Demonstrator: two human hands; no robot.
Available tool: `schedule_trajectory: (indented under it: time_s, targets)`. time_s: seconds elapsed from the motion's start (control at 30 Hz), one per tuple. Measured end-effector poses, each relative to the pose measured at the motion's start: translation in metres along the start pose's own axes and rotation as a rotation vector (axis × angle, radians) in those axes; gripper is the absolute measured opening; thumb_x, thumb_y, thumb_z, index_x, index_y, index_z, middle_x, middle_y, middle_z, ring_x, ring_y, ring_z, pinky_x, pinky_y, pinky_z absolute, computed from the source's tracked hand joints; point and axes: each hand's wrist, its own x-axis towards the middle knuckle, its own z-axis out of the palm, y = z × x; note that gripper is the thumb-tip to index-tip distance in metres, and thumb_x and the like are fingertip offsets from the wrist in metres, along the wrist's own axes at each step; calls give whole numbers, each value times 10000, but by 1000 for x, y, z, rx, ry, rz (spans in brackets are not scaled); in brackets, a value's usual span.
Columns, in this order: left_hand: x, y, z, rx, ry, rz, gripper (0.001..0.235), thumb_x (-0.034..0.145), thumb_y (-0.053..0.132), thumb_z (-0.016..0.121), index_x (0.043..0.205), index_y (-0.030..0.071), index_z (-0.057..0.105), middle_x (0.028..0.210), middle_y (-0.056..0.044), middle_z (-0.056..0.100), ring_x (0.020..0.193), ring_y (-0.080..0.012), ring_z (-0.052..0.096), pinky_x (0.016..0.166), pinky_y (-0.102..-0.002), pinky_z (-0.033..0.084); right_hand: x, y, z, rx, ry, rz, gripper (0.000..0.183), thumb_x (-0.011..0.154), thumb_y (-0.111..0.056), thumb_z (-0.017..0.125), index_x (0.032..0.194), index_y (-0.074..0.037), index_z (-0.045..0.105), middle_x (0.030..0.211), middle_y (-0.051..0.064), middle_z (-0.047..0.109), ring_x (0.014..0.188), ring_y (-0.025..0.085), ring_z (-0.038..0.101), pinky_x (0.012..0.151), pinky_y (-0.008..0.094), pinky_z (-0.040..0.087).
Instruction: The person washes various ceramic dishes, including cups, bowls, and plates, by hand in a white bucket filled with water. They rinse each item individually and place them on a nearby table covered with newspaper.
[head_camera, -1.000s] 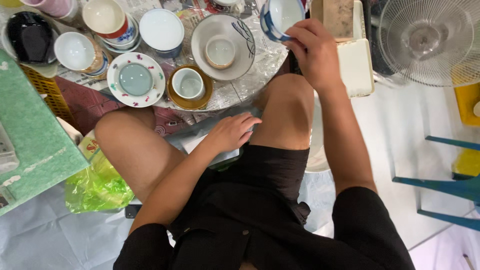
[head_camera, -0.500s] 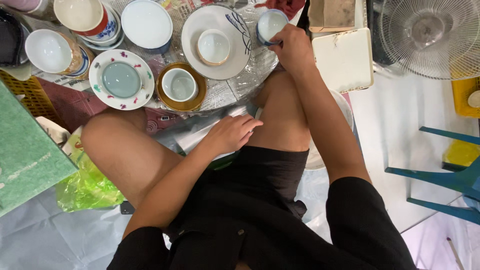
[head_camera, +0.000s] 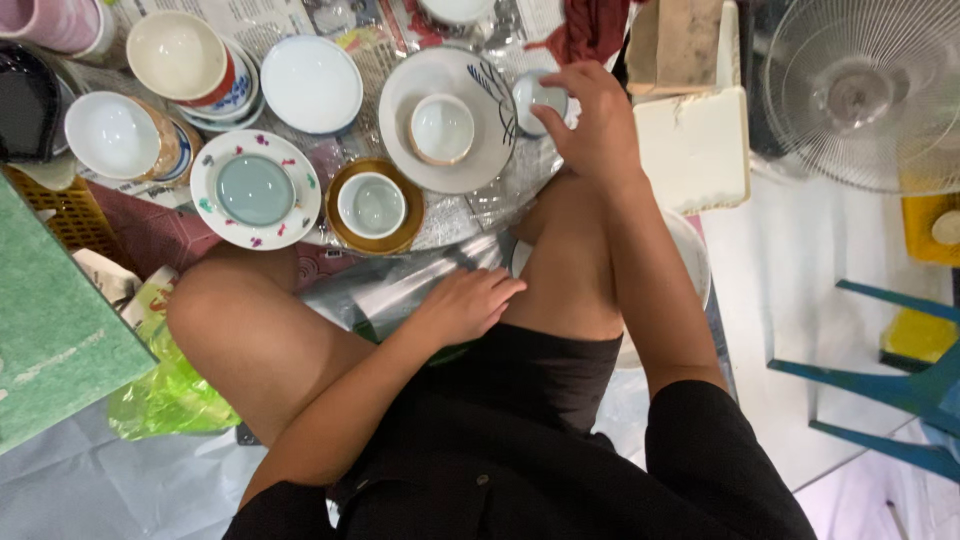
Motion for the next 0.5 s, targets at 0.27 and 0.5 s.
schedule_trajectory:
  time_s: [0.27,0.5]
  targets:
    - [12,7,-1,38,-60,-13,334,856,163,700,1186,130,659,1047,-78,665,946,-297,675,787,-472,529,112,4,86,95,41,-129,544,949,-237,847,1391,-62,583,1328,157,576,1254,376,564,1068,473,482]
    - [-2,10,-20,-55,-103,-100,428,901,171,675,1314,113,578,1078,-75,666,997,-294,656,837,-466,503,123,39,138,-138,30,-99,912,886,-426,941,1541,-60,422,1508,205,419,1377,428,414,1113,564,363]
